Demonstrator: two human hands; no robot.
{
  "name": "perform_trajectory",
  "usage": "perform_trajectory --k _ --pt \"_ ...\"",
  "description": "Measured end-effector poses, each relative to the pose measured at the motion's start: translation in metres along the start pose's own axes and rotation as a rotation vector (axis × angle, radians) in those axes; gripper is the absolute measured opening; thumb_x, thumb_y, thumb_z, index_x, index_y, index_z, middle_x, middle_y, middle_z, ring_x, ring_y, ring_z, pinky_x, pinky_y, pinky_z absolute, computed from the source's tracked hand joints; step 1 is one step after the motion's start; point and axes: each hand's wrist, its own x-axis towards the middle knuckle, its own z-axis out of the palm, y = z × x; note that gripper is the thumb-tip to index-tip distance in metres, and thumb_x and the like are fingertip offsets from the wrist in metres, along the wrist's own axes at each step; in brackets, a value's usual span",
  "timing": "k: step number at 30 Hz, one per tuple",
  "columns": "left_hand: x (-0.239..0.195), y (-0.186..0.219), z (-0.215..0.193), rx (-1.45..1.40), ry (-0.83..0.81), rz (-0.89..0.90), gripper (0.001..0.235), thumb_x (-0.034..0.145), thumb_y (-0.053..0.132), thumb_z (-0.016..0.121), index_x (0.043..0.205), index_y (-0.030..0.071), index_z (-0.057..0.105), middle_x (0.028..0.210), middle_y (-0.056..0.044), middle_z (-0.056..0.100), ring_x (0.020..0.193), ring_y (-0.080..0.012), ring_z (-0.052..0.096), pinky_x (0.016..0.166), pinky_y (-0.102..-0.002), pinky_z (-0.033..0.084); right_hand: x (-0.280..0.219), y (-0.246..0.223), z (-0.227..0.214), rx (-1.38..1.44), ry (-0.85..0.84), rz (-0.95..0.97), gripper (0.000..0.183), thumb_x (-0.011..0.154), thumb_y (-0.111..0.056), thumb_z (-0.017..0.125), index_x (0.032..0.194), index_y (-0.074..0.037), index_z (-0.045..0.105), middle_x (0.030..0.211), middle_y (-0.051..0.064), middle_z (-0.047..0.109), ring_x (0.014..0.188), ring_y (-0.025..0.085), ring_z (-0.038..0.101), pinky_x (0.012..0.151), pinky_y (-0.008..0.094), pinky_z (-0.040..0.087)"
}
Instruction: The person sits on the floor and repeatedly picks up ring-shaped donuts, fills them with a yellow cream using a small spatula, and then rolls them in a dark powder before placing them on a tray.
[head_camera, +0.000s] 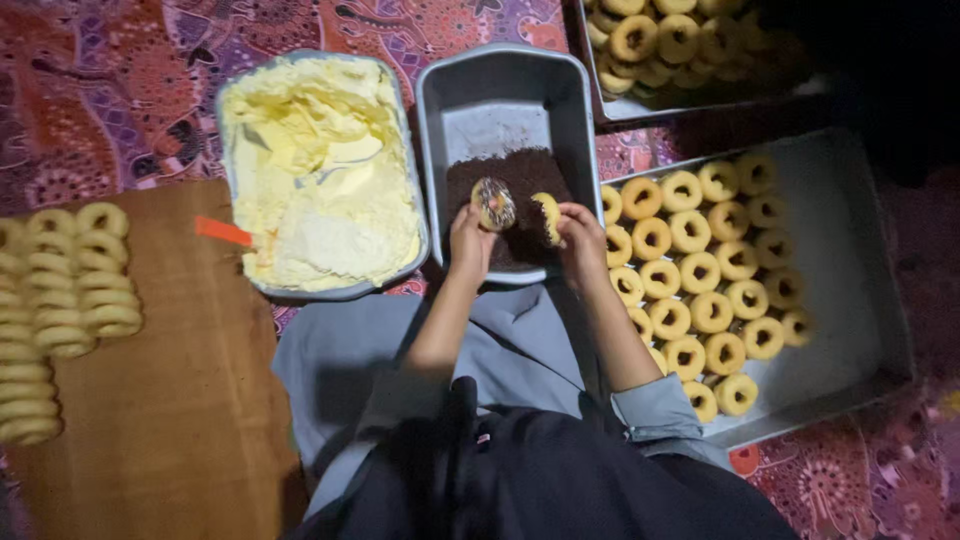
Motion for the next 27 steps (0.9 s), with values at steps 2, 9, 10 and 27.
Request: perform_trajectory --k 2,9,10,27 --pt "-0.018 -0.003 -0.008 -0.145 -0.016 -0.086 0.042 0.108 0.026 0.038 0.137 -0.002 0.05 0.137 -0.02 0.06 0.129 -0.0342 0.058 0.111 -0.051 0.048 -0.007 0.0 0.017 -0.339 0.029 -0.241 0.028 0.096 -0.004 0.065 0.124 -0.001 0.068 0.106 0.013 0.064 0.088 0.023 0.06 0.08 0.04 0.045" --pt "-0.03 0.001 0.003 -0.143 -0.106 -0.127 0.039 0.113 0.021 0.031 0.142 0.0 0.046 0.138 -0.019 0.056 0.129 -0.0344 0.053 0.109 -0.05 0.047 -0.052 -0.033 0.086 -1.096 -0.132 -1.17 0.031 0.084 -0.01 0.072 0.115 -0.007 0.072 0.111 0.013 0.068 0.109 0.033 0.062 0.096 0.042 0.052" --pt "-0.028 0.007 0.007 -0.149 -0.096 -0.12 0.039 0.11 0.02 0.03 0.141 0.003 0.047 0.139 -0.017 0.056 0.129 -0.0329 0.055 0.108 -0.051 0.048 -0.055 -0.041 0.094 -1.064 -0.065 -1.17 0.033 0.084 -0.012 0.072 0.116 -0.008 0.07 0.115 0.013 0.069 0.112 0.032 0.062 0.098 0.043 0.051" --pt "-0.128 0.056 -0.014 0.654 -0.181 -0.118 0.051 0.099 0.039 0.055 0.141 0.009 0.057 0.151 -0.009 0.054 0.132 -0.0313 0.055 0.102 -0.05 0.055 -0.063 -0.001 -0.171 0.325 0.246 0.097 0.016 0.088 -0.03 0.068 0.098 -0.019 0.062 0.09 0.003 0.069 0.076 0.024 0.069 0.051 0.037 0.051"
